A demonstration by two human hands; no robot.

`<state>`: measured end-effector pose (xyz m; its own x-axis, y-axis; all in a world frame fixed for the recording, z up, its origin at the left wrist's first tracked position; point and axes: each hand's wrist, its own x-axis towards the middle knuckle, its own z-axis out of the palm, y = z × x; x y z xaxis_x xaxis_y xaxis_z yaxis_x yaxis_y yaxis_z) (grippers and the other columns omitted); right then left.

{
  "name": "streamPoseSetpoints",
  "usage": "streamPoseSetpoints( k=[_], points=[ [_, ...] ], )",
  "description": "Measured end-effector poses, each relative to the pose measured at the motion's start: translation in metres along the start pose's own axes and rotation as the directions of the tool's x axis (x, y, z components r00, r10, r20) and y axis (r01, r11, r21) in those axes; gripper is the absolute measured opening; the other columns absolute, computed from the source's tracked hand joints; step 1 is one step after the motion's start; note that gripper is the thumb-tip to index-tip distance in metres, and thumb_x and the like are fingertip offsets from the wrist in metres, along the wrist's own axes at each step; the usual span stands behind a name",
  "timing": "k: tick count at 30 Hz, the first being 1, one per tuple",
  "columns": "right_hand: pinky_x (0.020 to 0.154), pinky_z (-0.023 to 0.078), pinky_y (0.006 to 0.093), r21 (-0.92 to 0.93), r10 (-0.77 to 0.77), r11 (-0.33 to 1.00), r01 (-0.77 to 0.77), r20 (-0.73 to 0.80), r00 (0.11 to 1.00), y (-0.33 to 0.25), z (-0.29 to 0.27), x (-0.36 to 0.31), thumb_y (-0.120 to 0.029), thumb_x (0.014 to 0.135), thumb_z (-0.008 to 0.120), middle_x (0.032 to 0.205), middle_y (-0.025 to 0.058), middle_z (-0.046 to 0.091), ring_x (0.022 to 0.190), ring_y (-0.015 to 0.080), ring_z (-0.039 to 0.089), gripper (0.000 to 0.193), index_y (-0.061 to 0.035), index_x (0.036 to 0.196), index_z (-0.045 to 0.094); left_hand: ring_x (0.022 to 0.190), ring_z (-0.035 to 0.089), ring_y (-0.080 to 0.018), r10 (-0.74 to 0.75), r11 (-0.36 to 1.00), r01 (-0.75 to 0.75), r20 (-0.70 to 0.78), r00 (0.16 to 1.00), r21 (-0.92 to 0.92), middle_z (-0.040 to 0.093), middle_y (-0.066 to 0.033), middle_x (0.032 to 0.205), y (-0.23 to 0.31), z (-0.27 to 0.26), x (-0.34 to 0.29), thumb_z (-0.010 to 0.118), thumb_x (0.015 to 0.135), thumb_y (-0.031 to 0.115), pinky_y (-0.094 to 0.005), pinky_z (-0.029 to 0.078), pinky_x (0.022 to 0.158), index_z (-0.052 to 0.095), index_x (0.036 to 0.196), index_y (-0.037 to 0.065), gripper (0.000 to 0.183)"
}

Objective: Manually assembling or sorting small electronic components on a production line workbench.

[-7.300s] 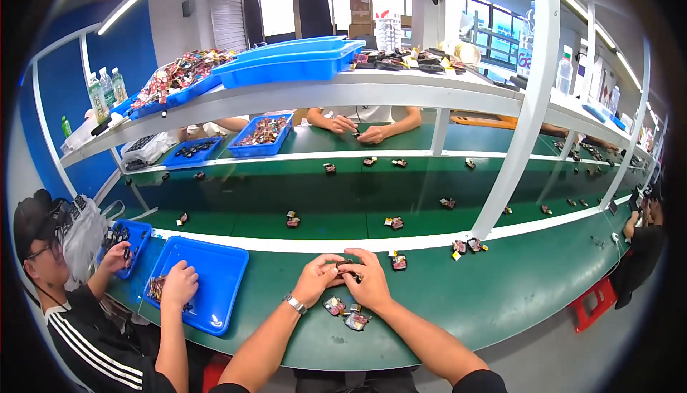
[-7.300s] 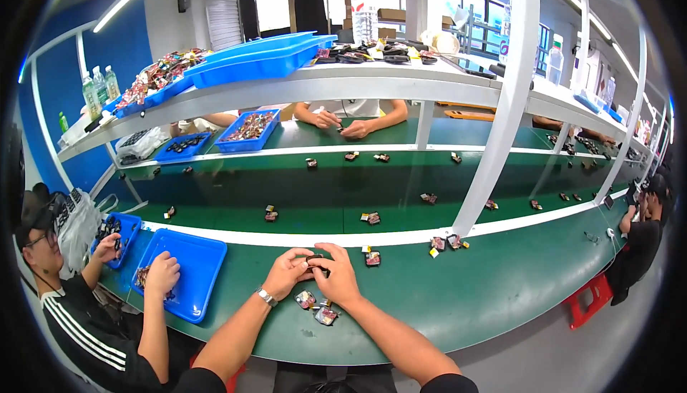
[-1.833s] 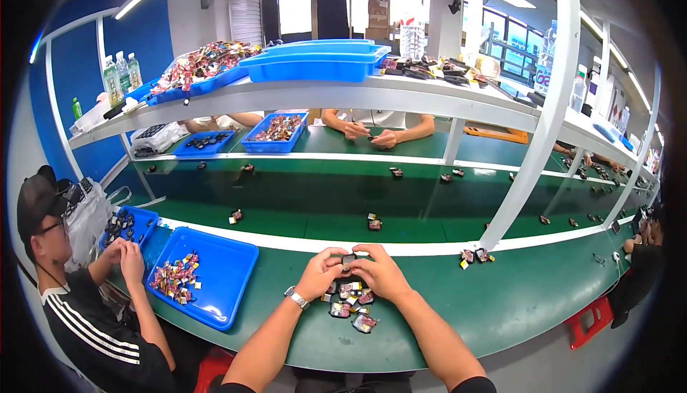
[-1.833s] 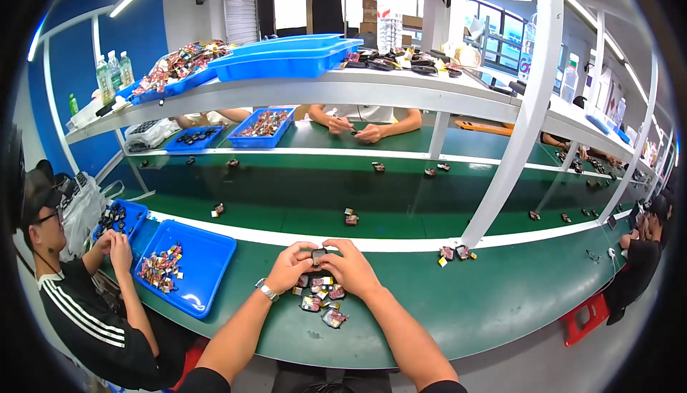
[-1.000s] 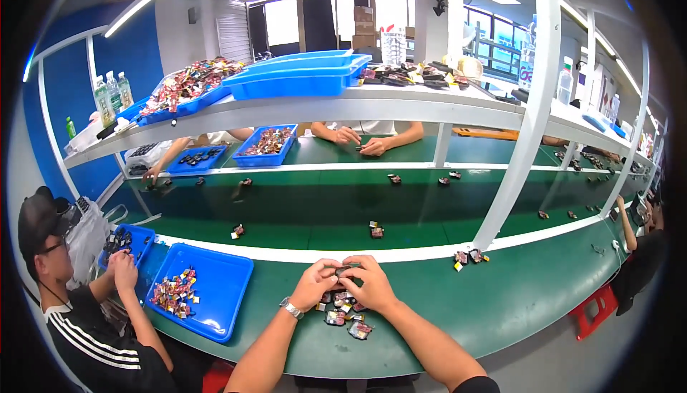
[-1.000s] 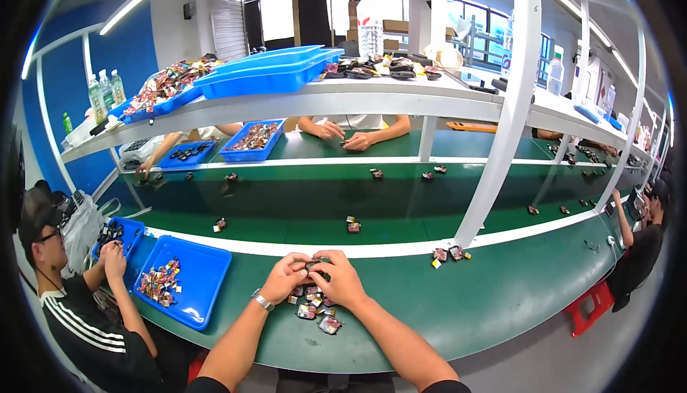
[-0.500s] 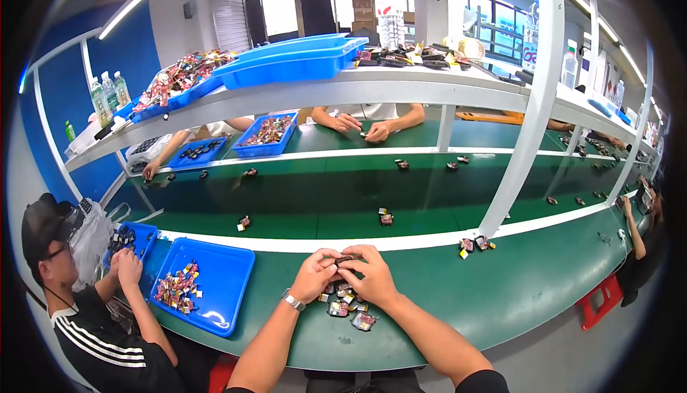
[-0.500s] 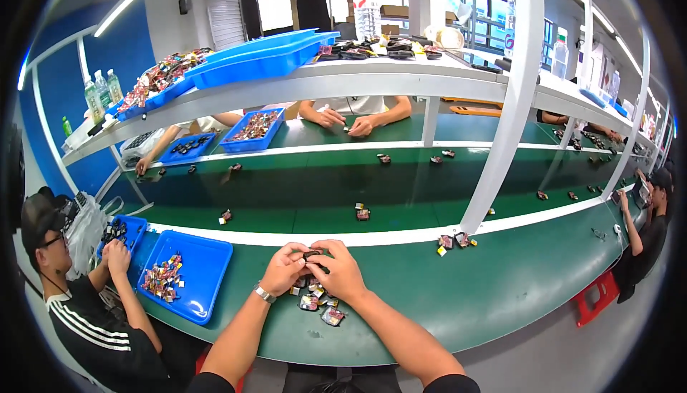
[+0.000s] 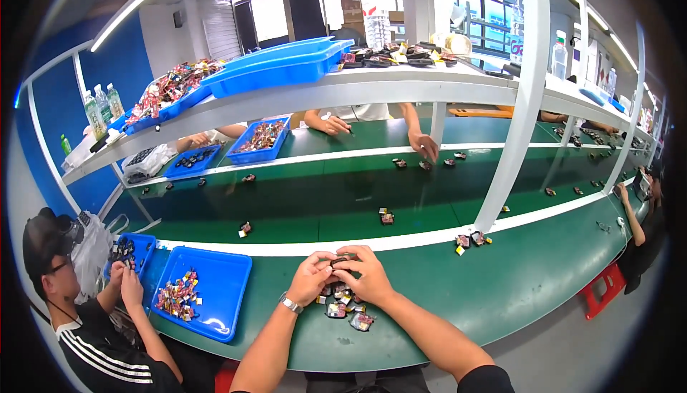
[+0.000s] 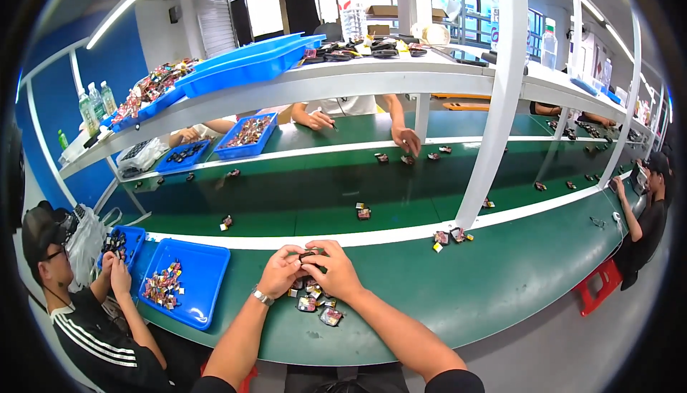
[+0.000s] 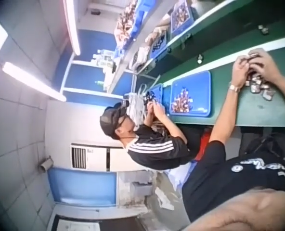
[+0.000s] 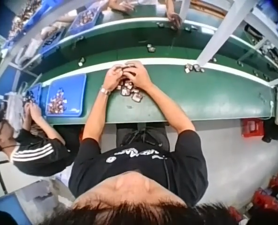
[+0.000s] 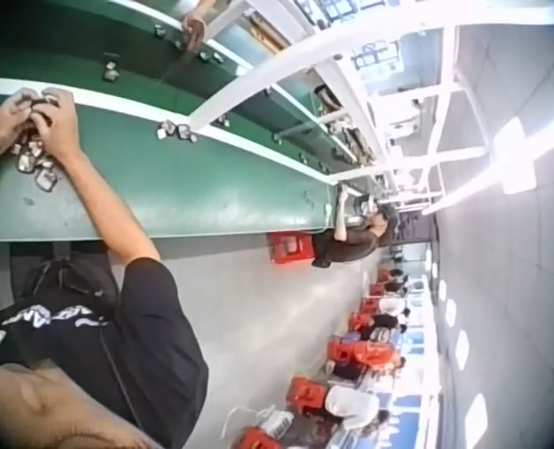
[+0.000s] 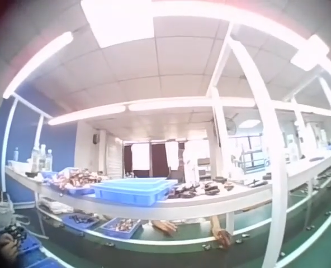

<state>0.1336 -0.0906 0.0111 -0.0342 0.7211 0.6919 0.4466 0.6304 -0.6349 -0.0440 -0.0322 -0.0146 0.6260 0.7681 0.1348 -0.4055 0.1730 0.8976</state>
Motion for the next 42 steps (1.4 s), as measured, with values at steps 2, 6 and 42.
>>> streamPoseSetpoints(
  k=[2, 6, 42],
  points=[
    [0.088, 0.049, 0.0364, -0.015, 0.022, 1.000, -0.022, 0.004, 1.000, -0.001, 0.001, 0.000, -0.008, 0.077, 0.072, 0.115, 0.0072, 0.062, 0.108, 0.0267, 0.055, 0.015, -0.0070, 0.092, 0.072, 0.112, 0.060, -0.0272, 0.022, 0.999, -0.022, 0.002, 1.000, -0.030, 0.056, -0.0208, 0.126, 0.000, 0.000, 0.000, 0.055, 0.095, 0.005, -0.0402, 0.052, 0.094, 0.046, 0.118, 0.003, 0.025],
    [0.090, 0.048, 0.0373, -0.008, -0.010, 1.000, 0.010, -0.004, 1.000, -0.003, 0.005, 0.000, -0.008, 0.076, 0.072, 0.117, 0.0070, 0.061, 0.110, 0.0277, 0.054, 0.016, -0.0076, 0.092, 0.072, 0.112, 0.060, -0.0265, 0.047, 0.999, -0.047, 0.003, 0.999, -0.023, 0.057, -0.0202, 0.126, -0.003, 0.001, -0.001, 0.056, 0.095, 0.006, -0.0398, 0.052, 0.094, 0.046, 0.118, 0.004, 0.025],
    [0.064, 0.054, 0.0332, -0.352, -0.185, 0.928, 0.123, -0.148, 0.971, -0.015, 0.005, 0.004, -0.001, 0.072, 0.073, 0.092, 0.0075, 0.061, 0.080, 0.0231, 0.062, 0.017, -0.0054, 0.086, 0.066, 0.109, 0.061, -0.0212, 0.052, 0.999, -0.052, -0.101, 0.993, 0.012, 0.061, -0.0143, 0.115, 0.001, 0.016, 0.000, 0.046, 0.097, 0.000, -0.0357, 0.052, 0.095, 0.045, 0.121, 0.002, 0.023]
  ],
)
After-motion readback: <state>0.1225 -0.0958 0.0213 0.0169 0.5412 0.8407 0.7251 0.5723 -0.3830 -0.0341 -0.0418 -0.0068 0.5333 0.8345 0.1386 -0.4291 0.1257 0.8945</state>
